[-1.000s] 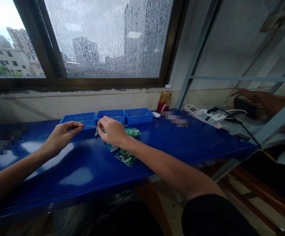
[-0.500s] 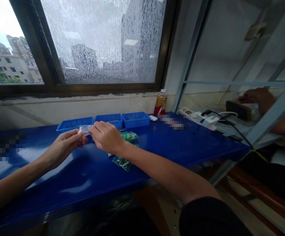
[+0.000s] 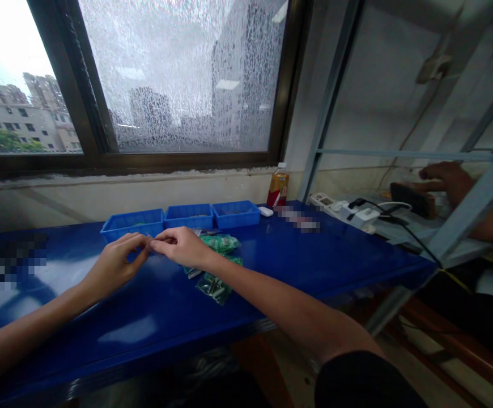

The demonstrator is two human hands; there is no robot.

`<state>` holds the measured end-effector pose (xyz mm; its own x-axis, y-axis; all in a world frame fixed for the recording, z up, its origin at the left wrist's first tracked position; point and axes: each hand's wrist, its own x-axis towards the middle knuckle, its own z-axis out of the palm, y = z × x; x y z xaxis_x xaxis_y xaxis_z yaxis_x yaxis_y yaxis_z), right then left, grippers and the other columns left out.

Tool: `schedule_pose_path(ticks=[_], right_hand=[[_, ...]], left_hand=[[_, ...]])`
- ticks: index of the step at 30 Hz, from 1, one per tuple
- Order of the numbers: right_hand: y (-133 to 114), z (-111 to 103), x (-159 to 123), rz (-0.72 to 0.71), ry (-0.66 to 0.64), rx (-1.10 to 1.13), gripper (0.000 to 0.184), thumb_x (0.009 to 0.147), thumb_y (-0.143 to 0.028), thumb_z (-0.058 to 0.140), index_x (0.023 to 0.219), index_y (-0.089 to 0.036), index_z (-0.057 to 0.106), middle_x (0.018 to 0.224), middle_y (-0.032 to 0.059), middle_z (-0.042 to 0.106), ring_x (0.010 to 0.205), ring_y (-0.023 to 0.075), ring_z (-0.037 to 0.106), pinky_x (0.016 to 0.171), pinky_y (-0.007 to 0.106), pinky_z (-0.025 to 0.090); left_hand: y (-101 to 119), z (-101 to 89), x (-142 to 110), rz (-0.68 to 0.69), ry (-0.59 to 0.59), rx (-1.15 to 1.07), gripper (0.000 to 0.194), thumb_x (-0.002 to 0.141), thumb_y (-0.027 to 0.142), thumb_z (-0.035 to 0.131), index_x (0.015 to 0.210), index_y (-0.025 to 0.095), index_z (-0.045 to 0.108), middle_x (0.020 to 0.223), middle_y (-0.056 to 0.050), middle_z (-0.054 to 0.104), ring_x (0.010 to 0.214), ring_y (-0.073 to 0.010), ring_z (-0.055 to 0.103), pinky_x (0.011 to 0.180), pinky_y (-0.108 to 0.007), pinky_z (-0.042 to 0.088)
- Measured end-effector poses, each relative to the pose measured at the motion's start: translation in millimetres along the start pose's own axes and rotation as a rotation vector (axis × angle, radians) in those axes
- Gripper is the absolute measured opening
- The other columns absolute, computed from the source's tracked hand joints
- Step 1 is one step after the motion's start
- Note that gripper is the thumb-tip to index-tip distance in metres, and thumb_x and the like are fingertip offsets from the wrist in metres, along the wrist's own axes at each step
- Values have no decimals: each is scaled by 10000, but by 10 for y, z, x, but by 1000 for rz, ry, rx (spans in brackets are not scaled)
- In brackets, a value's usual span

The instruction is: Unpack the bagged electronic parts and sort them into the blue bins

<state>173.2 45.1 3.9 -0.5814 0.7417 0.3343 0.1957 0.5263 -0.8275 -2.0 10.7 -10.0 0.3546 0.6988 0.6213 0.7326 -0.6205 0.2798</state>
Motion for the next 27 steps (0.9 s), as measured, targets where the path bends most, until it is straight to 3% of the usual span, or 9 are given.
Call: schedule_pose_path(ticks=[5,10,14,18,21,24,27], right_hand=[[8,36,-38,-174,127,-287,216,773,-295,605,925,-147,649,846,45,620,727,116,557,629,240,439],[55,-3,-17,-267,196,-362,166,796,-166,539,943,-161,617,884,37,646,796,124,586,699,249,474],[95,-26,-15,-464,258,-509,203,824,-104,452,920,-157,622,922,56,621,873,134,577,792,270,473],[98,-15,-37,-573,239,-621,280,807,-63,425,956,-173,635,1008,65,579,922,136,558,826,272,474],[81,-4,-50,-577,255,-628,326,752,-29,438,944,-180,653,1038,74,524,939,139,535,836,279,471],[57,-3,-54,-504,293,-582,305,711,-43,484,918,-173,665,1028,81,485,985,154,510,876,295,448],[54,6,-46,-355,282,-519,210,730,-107,534,887,-167,660,971,69,512,940,153,523,874,308,440]], left_hand=[[28,-4,34,-214,-77,-336,195,834,282,465,885,169,616,915,-57,639,834,-187,567,716,-291,421],[58,-21,71,-456,-99,-695,244,802,345,528,909,165,654,966,-65,644,959,-217,548,776,-302,402],[72,-38,66,-624,-105,-951,349,814,445,516,917,140,652,933,-83,633,914,-210,545,759,-313,404],[96,-50,64,-646,-142,-995,299,734,407,649,874,144,640,858,-46,613,812,-156,538,700,-264,394],[93,-53,72,-684,-84,-1051,272,647,321,729,828,158,609,767,-2,586,722,-120,528,644,-232,387],[67,-60,84,-660,65,-1006,240,621,273,729,768,157,578,719,22,559,648,-92,500,609,-216,379],[37,-67,94,-551,174,-881,201,631,263,705,729,152,569,710,22,560,637,-88,498,618,-219,390]])
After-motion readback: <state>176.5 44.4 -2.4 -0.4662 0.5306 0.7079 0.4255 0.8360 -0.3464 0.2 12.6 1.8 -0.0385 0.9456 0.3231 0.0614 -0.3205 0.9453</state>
